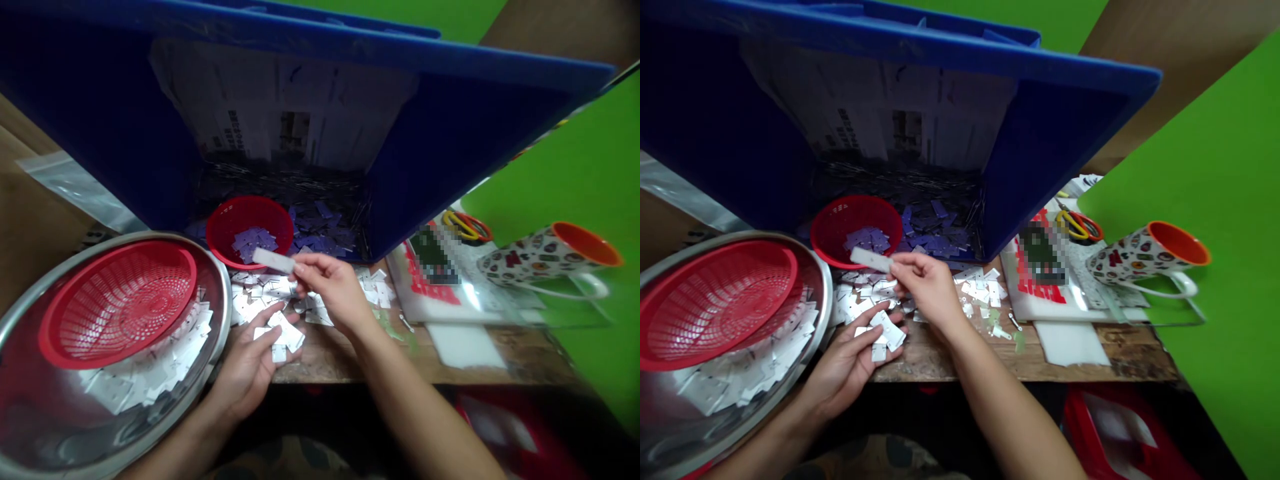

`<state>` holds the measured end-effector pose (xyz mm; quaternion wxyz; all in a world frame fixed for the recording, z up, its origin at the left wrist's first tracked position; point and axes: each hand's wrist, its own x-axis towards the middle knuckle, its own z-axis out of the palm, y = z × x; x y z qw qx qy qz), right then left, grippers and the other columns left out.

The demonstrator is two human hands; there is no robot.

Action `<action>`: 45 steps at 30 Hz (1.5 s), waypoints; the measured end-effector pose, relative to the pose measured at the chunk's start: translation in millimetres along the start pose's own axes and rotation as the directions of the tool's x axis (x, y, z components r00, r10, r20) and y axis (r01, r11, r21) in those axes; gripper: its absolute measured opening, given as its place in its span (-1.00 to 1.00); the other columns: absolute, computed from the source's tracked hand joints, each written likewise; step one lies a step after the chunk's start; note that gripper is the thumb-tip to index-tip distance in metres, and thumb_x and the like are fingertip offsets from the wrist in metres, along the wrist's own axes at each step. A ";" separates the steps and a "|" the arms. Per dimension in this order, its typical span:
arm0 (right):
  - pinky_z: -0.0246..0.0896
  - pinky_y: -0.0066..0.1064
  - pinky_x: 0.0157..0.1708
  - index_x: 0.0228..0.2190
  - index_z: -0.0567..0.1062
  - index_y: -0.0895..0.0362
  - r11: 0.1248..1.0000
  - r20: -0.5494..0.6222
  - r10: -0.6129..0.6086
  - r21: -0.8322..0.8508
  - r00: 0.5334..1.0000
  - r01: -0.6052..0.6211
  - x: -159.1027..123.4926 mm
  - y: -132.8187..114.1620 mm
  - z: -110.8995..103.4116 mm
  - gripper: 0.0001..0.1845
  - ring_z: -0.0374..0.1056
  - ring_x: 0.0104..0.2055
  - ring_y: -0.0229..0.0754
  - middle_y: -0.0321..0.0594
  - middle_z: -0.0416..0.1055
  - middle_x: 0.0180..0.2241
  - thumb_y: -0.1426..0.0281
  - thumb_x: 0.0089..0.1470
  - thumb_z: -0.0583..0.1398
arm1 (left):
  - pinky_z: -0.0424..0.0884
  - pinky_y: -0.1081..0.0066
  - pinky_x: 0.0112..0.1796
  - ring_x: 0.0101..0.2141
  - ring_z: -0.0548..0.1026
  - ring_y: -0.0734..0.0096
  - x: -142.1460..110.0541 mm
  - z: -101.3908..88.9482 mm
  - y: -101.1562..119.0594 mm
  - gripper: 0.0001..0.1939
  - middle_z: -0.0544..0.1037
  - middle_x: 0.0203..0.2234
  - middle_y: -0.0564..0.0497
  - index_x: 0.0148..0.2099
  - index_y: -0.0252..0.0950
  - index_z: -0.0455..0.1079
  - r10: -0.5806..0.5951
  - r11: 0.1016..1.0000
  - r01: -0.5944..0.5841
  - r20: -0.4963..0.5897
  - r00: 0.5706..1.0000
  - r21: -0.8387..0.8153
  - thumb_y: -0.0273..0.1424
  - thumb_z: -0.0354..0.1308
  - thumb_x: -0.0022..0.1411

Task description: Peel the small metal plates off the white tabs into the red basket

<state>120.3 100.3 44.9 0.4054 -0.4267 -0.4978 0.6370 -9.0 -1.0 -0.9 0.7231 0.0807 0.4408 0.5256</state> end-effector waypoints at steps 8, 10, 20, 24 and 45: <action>0.30 -0.43 -0.39 -0.31 0.54 0.11 0.929 0.088 -0.020 -0.368 0.996 0.051 -34.4 29.9 -3.5 -0.85 0.34 -0.41 -0.26 -0.30 0.44 -0.44 0.35 0.02 0.26 | 0.50 0.23 -0.11 -0.08 0.53 0.16 1.5 -2.9 1.1 -0.60 0.57 -0.06 -0.08 0.03 -0.20 0.42 0.036 0.998 -0.039 -0.065 0.997 -0.055 -0.50 0.25 0.12; 0.27 -0.46 -0.43 -0.30 0.53 0.10 0.909 0.059 0.011 -0.416 0.998 0.014 -49.7 48.6 -10.0 -0.82 0.30 -0.44 -0.28 -0.33 0.39 -0.46 0.39 -0.03 0.29 | 0.48 0.22 -0.08 -0.03 0.51 0.12 3.3 -1.9 -0.2 -0.63 0.57 -0.05 -0.07 0.01 -0.18 0.44 0.028 0.998 -0.031 -0.057 0.998 -0.061 -0.51 0.24 0.13; 0.31 -0.37 -0.29 -0.33 0.52 0.09 0.762 0.010 -0.405 -0.549 0.914 0.343 -74.6 56.1 -23.4 -0.89 0.36 -0.30 -0.20 -0.21 0.40 -0.36 0.47 0.13 0.17 | 0.51 0.20 -0.13 -0.03 0.50 0.09 -0.5 5.2 -1.2 -0.74 0.59 -0.08 -0.10 -0.06 -0.24 0.44 0.020 1.000 -0.020 -0.011 1.000 -0.018 -0.45 0.23 0.16; 0.32 -0.29 -0.17 -0.18 0.52 0.06 0.661 0.106 -0.512 -0.586 0.852 0.470 -84.3 65.9 -30.8 -0.75 0.38 -0.17 -0.14 -0.14 0.42 -0.24 0.53 0.17 0.11 | 0.52 0.24 -0.14 -0.04 0.51 0.12 -1.1 2.9 0.3 -0.70 0.58 -0.05 -0.11 -0.05 -0.23 0.44 0.030 1.000 -0.030 -0.034 0.999 0.003 -0.48 0.25 0.14; 0.15 -0.51 -0.52 -0.43 0.53 0.16 0.992 -0.086 0.038 -0.116 0.996 -0.048 -32.1 34.6 -20.4 -0.82 0.22 -0.54 -0.36 -0.37 0.37 -0.55 0.32 -0.10 0.32 | 0.53 0.10 -0.20 -0.15 0.58 0.05 5.3 0.0 3.4 -0.65 0.61 -0.13 -0.22 0.09 -0.35 0.33 -0.041 0.989 0.030 -0.071 0.997 -0.145 -0.42 0.09 0.26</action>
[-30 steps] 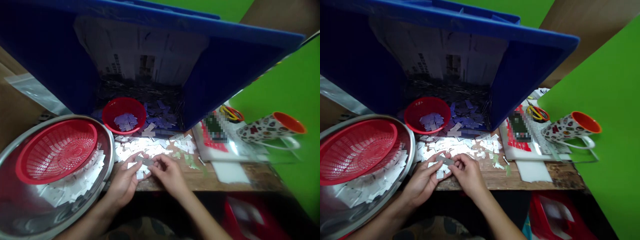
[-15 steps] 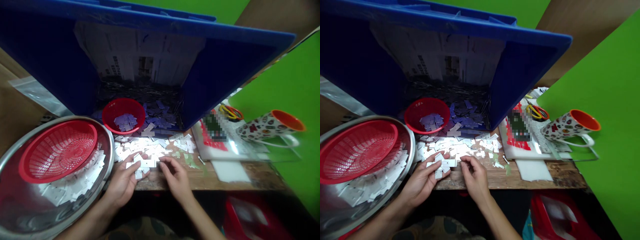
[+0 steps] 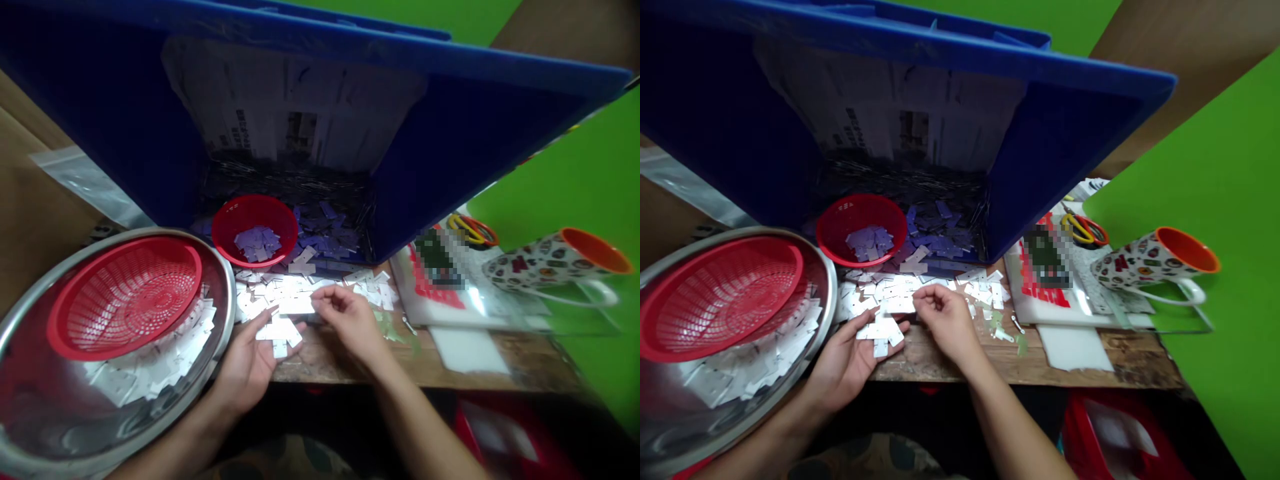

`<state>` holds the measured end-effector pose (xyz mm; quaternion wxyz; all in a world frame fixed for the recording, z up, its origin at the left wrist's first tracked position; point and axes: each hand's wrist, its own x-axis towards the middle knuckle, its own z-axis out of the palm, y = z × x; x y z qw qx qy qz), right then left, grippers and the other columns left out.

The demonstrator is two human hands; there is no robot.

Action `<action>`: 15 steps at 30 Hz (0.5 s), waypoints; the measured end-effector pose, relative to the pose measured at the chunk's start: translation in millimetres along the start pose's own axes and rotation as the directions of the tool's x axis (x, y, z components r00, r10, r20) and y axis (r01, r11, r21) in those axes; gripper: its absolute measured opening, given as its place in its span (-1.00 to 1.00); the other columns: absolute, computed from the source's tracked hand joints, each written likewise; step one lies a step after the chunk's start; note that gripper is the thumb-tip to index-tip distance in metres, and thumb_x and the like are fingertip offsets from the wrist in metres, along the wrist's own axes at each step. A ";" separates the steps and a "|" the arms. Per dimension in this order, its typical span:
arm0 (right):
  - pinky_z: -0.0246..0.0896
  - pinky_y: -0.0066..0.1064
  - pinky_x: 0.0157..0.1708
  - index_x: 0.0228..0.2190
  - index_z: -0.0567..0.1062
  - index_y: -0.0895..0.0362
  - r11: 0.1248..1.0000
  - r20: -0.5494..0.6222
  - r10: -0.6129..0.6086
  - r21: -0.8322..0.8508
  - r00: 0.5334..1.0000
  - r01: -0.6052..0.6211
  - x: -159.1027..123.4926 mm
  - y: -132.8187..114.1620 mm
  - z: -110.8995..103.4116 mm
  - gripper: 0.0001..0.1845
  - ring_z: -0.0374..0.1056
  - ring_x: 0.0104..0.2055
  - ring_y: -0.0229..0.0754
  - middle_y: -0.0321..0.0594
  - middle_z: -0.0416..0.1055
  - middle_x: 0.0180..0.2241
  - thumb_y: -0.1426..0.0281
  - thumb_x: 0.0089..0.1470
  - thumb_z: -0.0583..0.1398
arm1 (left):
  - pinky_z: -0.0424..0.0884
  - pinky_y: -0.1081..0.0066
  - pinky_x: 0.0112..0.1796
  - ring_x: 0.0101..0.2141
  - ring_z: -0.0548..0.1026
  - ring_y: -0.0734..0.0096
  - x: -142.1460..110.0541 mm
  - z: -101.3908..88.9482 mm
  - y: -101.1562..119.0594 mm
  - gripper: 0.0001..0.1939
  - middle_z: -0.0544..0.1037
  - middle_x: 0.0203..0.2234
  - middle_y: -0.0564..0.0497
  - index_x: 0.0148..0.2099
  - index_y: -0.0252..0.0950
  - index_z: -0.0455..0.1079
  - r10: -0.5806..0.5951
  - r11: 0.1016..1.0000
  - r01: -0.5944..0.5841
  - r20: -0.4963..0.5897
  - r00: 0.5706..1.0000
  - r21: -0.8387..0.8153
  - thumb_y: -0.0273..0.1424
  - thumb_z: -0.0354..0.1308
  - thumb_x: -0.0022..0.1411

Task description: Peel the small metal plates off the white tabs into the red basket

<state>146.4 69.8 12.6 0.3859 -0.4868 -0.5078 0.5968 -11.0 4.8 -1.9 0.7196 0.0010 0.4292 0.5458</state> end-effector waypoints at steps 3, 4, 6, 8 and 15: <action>0.22 -0.50 -0.48 -0.37 0.53 0.16 0.993 -0.018 -0.102 0.055 0.995 0.103 25.8 -28.7 8.9 -0.82 0.27 -0.53 -0.36 -0.37 0.40 -0.54 0.34 -0.08 0.31 | 0.52 0.11 -0.18 -0.09 0.56 0.02 -1.5 -2.2 -1.2 -0.57 0.58 -0.08 -0.27 0.15 -0.36 0.28 -0.016 1.000 0.017 0.024 1.000 -0.015 -0.47 0.08 0.23; 0.27 -0.47 -0.43 -0.31 0.52 0.15 0.986 -0.020 -0.123 0.111 0.992 0.124 32.5 -36.7 12.7 -0.79 0.32 -0.50 -0.34 -0.35 0.44 -0.49 0.34 -0.05 0.30 | 0.51 0.12 -0.17 -0.08 0.55 0.02 -2.2 -2.9 -1.5 -0.55 0.57 -0.06 -0.28 0.16 -0.37 0.27 -0.015 1.000 0.016 0.029 0.999 -0.013 -0.49 0.07 0.21; 0.36 -0.39 -0.29 -0.18 0.48 0.11 0.969 -0.020 -0.169 0.179 0.985 0.170 38.8 -46.2 19.5 -0.71 0.42 -0.37 -0.28 -0.28 0.50 -0.34 0.35 -0.01 0.27 | 0.51 0.14 -0.16 -0.07 0.55 0.03 -3.2 -4.5 -1.4 -0.51 0.57 -0.05 -0.28 0.18 -0.37 0.26 -0.006 1.000 0.006 0.024 1.000 -0.004 -0.54 0.07 0.17; 0.36 -0.33 -0.18 -0.15 0.47 0.09 0.968 0.008 -0.241 0.072 0.970 0.240 33.1 -44.2 22.8 -0.71 0.44 -0.25 -0.23 -0.23 0.51 -0.23 0.38 0.03 0.26 | 0.49 0.16 -0.14 -0.08 0.55 0.06 -3.3 -5.8 -0.3 -0.49 0.58 -0.07 -0.24 0.18 -0.36 0.26 0.009 1.000 -0.009 0.023 1.000 -0.009 -0.58 0.08 0.15; 0.36 -0.26 -0.16 -0.01 0.45 0.03 0.666 0.276 -0.379 -0.582 0.883 0.468 -33.5 19.6 10.7 -0.59 0.36 -0.15 -0.10 -0.13 0.36 -0.19 0.36 0.07 0.26 | 0.45 0.26 -0.06 -0.04 0.52 0.14 -0.1 -5.1 0.3 -0.57 0.59 -0.09 -0.14 0.08 -0.31 0.38 0.032 0.999 -0.030 0.032 0.999 -0.040 -0.60 0.11 0.14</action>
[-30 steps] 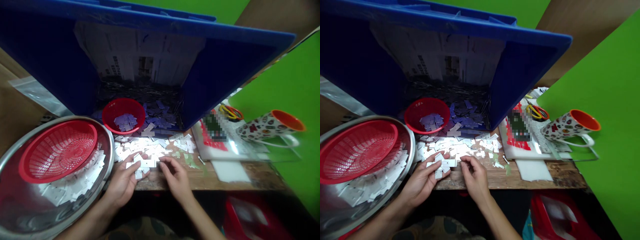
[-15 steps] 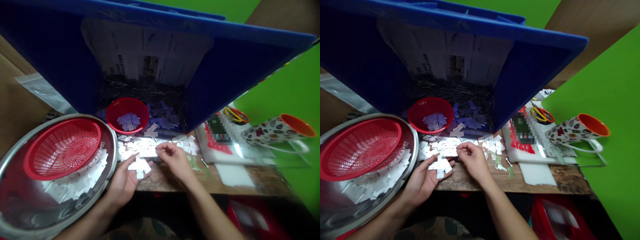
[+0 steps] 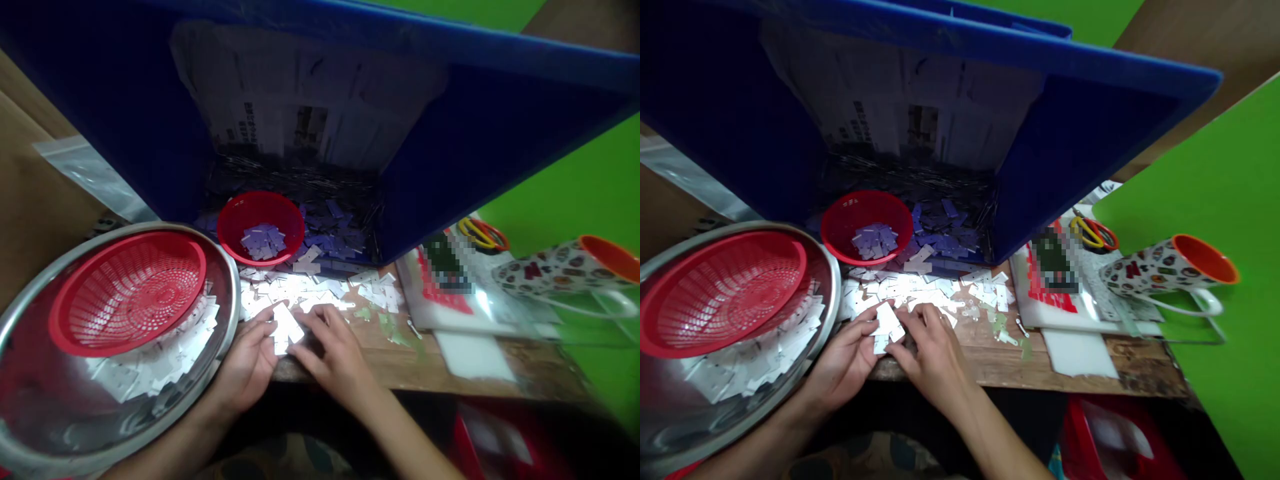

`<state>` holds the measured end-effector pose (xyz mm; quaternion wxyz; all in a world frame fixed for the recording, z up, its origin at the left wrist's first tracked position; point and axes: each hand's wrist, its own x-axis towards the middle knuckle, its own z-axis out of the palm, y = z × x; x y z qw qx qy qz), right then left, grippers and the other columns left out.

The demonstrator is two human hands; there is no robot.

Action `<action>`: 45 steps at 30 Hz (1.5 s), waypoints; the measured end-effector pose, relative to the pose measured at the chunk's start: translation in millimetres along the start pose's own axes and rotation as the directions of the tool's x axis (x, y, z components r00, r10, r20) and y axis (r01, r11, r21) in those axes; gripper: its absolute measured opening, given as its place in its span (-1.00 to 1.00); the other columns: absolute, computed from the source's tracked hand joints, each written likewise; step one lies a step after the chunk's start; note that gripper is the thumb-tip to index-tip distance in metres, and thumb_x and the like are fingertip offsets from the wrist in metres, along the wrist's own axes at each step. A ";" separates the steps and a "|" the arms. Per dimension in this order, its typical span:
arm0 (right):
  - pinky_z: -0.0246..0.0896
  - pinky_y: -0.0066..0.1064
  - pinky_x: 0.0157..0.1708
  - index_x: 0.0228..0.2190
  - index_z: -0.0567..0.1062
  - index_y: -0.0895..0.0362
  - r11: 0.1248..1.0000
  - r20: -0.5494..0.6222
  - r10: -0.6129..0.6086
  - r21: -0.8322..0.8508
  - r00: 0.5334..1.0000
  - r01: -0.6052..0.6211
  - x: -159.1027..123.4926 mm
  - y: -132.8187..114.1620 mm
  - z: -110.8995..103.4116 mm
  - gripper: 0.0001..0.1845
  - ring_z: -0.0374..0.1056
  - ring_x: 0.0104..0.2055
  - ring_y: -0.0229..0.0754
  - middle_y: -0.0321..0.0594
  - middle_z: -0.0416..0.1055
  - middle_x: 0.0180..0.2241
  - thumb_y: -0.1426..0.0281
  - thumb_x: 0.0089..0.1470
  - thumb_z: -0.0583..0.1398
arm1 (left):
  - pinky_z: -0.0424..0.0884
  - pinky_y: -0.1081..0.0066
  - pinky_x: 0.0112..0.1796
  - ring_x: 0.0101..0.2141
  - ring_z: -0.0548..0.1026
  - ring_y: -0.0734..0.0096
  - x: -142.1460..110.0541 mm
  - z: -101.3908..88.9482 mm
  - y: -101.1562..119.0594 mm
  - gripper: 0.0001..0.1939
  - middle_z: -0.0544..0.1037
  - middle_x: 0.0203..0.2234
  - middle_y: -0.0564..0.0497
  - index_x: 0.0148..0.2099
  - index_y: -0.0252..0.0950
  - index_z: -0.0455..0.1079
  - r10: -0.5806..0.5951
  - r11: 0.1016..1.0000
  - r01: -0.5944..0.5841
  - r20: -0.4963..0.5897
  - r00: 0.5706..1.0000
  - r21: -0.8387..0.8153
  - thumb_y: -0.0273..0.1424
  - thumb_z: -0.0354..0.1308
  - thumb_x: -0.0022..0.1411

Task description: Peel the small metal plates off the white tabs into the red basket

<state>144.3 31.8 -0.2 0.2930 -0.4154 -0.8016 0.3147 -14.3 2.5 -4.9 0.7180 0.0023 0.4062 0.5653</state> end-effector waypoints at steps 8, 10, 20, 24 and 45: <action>0.28 -0.42 -0.45 -0.39 0.58 0.14 0.827 -0.174 0.452 0.449 0.875 -0.338 -15.7 11.5 1.4 -0.81 0.34 -0.48 -0.24 -0.21 0.46 -0.49 0.31 0.12 0.20 | 0.44 0.14 -0.01 -0.01 0.50 0.08 -1.6 5.9 -4.5 -0.65 0.59 -0.10 -0.18 0.04 -0.36 0.37 -0.068 0.994 0.066 0.027 0.997 0.083 -0.57 0.11 0.19; 0.10 -0.51 -0.62 -0.51 0.54 0.18 0.568 -0.002 0.634 0.680 0.774 -0.464 -12.9 13.4 -1.0 -0.74 0.21 -0.63 -0.35 -0.28 0.40 -0.60 0.23 0.03 0.27 | 0.43 0.12 0.00 -0.01 0.50 0.08 -3.3 4.9 -3.7 -0.60 0.59 -0.10 -0.19 0.07 -0.37 0.34 -0.085 0.993 0.082 0.027 0.996 0.089 -0.61 0.08 0.17; -0.04 -0.59 -0.68 -0.59 0.53 0.23 0.230 0.204 0.660 0.861 0.723 -0.453 -12.4 14.8 -3.1 -0.67 0.14 -0.67 -0.43 -0.29 0.38 -0.66 0.19 -0.09 0.35 | 0.35 0.11 0.09 0.03 0.48 0.07 -6.7 3.5 -5.5 -0.44 0.61 -0.11 -0.15 0.15 -0.31 0.28 -0.095 0.992 0.093 0.014 0.995 0.091 -0.70 0.12 0.10; -0.05 -0.59 -0.69 -0.59 0.52 0.22 0.220 0.208 0.654 0.868 0.727 -0.446 -8.4 13.3 -3.3 -0.68 0.15 -0.67 -0.44 -0.29 0.40 -0.63 0.20 -0.10 0.35 | 0.34 0.11 0.10 0.06 0.45 0.04 -3.9 0.2 -5.3 -0.54 0.58 -0.06 -0.18 0.09 -0.33 0.32 -0.091 0.990 0.088 0.024 0.996 0.106 -0.67 0.14 0.14; 0.24 -0.16 -0.03 -0.04 0.51 0.04 0.998 -0.017 -0.068 0.016 0.998 0.069 -2.8 14.3 -6.6 -0.69 0.30 -0.06 -0.07 -0.12 0.45 -0.17 0.43 0.22 0.09 | 0.41 0.10 -0.01 -0.06 0.52 0.15 -3.7 4.2 -2.5 -0.66 0.58 -0.09 -0.15 -0.01 -0.37 0.42 -0.154 0.988 0.151 0.165 0.974 0.029 -0.60 0.00 0.21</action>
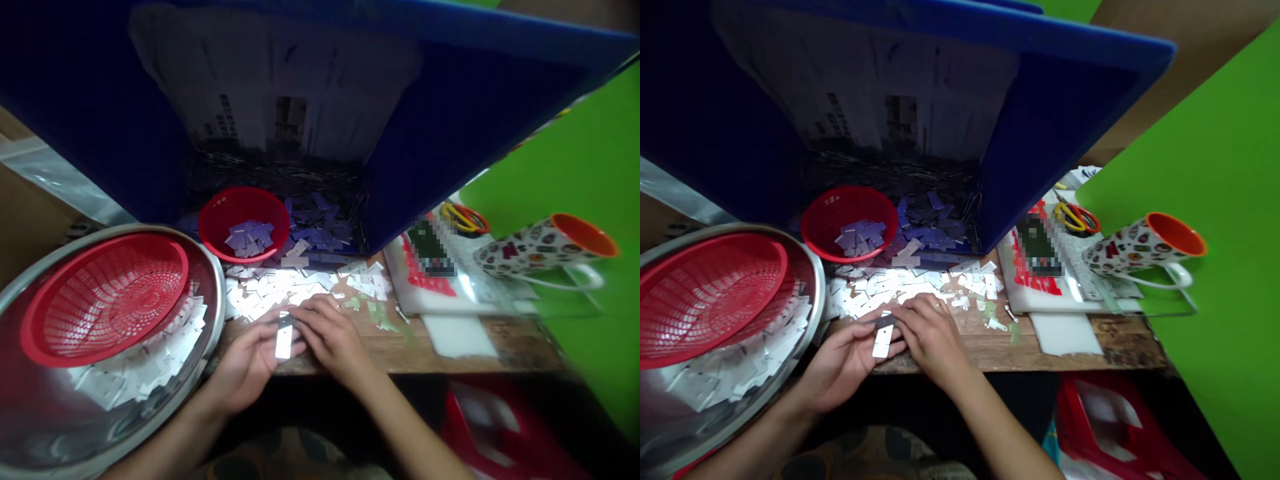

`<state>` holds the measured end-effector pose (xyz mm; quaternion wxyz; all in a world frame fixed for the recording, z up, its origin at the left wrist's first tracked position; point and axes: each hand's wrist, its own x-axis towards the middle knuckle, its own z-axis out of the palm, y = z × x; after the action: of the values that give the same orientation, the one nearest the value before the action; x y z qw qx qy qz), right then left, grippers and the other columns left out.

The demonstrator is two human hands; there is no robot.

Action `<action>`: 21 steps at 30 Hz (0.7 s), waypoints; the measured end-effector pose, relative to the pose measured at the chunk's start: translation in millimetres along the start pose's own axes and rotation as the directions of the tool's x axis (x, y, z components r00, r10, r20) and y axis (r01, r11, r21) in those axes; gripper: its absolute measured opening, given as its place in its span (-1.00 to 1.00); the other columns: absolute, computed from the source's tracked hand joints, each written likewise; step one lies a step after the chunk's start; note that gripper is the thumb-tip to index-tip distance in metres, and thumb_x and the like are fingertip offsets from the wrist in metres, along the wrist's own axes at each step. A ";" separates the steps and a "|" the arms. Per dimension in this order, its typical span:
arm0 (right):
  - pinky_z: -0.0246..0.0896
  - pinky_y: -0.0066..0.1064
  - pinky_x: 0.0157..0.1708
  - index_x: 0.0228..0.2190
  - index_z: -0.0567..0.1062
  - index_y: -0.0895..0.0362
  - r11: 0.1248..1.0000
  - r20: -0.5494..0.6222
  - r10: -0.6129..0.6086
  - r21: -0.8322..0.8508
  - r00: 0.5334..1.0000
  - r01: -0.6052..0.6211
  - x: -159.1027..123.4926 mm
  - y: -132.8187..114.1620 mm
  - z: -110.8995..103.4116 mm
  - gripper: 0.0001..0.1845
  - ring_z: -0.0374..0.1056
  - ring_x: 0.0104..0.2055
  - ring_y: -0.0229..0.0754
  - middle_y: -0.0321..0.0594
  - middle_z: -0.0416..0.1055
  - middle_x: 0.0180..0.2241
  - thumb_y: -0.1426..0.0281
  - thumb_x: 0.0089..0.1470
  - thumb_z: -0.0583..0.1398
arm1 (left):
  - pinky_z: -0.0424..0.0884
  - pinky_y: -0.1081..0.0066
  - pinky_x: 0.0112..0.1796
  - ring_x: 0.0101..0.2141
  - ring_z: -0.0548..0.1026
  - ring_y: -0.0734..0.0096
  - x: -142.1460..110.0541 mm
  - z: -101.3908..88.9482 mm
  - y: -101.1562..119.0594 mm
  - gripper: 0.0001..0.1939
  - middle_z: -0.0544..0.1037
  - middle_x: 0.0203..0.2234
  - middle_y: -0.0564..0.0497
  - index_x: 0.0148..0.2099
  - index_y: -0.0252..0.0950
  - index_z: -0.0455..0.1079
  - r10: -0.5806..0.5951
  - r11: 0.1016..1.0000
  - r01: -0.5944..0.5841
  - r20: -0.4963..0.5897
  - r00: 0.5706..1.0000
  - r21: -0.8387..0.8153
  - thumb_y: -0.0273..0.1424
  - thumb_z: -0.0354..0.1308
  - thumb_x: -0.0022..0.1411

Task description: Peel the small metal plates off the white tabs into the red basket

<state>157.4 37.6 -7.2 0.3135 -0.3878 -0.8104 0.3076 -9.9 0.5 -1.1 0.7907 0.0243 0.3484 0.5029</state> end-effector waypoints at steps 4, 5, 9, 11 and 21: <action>0.28 -0.26 -0.15 -0.24 0.59 0.07 0.926 -0.182 0.295 0.298 0.938 -0.233 -1.6 2.7 -0.5 -0.81 0.38 -0.21 -0.13 -0.18 0.50 -0.31 0.38 0.15 0.17 | 0.46 0.11 -0.13 -0.14 0.55 0.13 -1.7 4.0 0.9 -0.71 0.59 -0.13 -0.22 -0.06 -0.40 0.42 -0.063 0.997 0.063 0.016 0.998 0.037 -0.59 0.01 0.19; 0.29 -0.29 -0.19 -0.30 0.60 0.09 0.857 -0.178 0.407 0.414 0.896 -0.308 -2.0 3.1 -0.7 -0.84 0.39 -0.26 -0.15 -0.20 0.51 -0.34 0.36 0.11 0.21 | 0.48 0.14 -0.18 -0.19 0.56 0.14 -1.6 4.4 1.7 -0.73 0.59 -0.14 -0.25 -0.06 -0.41 0.41 -0.071 0.997 0.071 -0.002 0.997 0.036 -0.56 0.00 0.21; 0.15 -0.46 -0.51 -0.38 0.62 0.14 0.482 0.022 0.663 0.752 0.749 -0.449 -4.3 3.8 -1.1 -0.79 0.26 -0.55 -0.32 -0.29 0.48 -0.53 0.27 -0.07 0.35 | 0.43 0.40 -0.48 -0.49 0.49 0.39 1.7 3.1 4.7 -0.71 0.59 -0.25 -0.30 -0.08 -0.49 0.41 -0.081 0.996 0.084 -0.100 0.992 0.036 -0.43 -0.05 0.31; 0.02 -0.51 -0.59 -0.36 0.62 0.16 0.363 0.087 0.693 0.815 0.716 -0.451 -5.2 2.5 -1.5 -0.73 0.15 -0.61 -0.39 -0.31 0.45 -0.56 0.27 -0.14 0.39 | 0.37 0.48 -0.54 -0.57 0.41 0.50 3.8 2.2 5.2 -0.70 0.58 -0.35 -0.26 -0.12 -0.53 0.42 -0.077 0.996 0.081 -0.121 0.990 0.028 -0.44 -0.08 0.33; 0.04 -0.51 -0.59 -0.33 0.64 0.16 0.201 0.150 0.724 0.888 0.674 -0.413 -7.1 -7.2 -3.5 -0.70 0.24 -0.53 -0.32 -0.21 0.49 -0.50 0.29 -0.18 0.41 | 0.45 0.50 -0.33 -0.40 0.50 0.50 3.3 2.9 -0.9 -0.77 0.53 -0.43 -0.01 -0.12 -0.39 0.44 0.075 0.996 -0.068 -0.119 0.990 0.056 -0.67 0.11 0.19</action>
<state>160.5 29.0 -1.7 0.4442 -0.4849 -0.2661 0.7048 -6.7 3.7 -0.9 0.7487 0.0267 0.4074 0.5223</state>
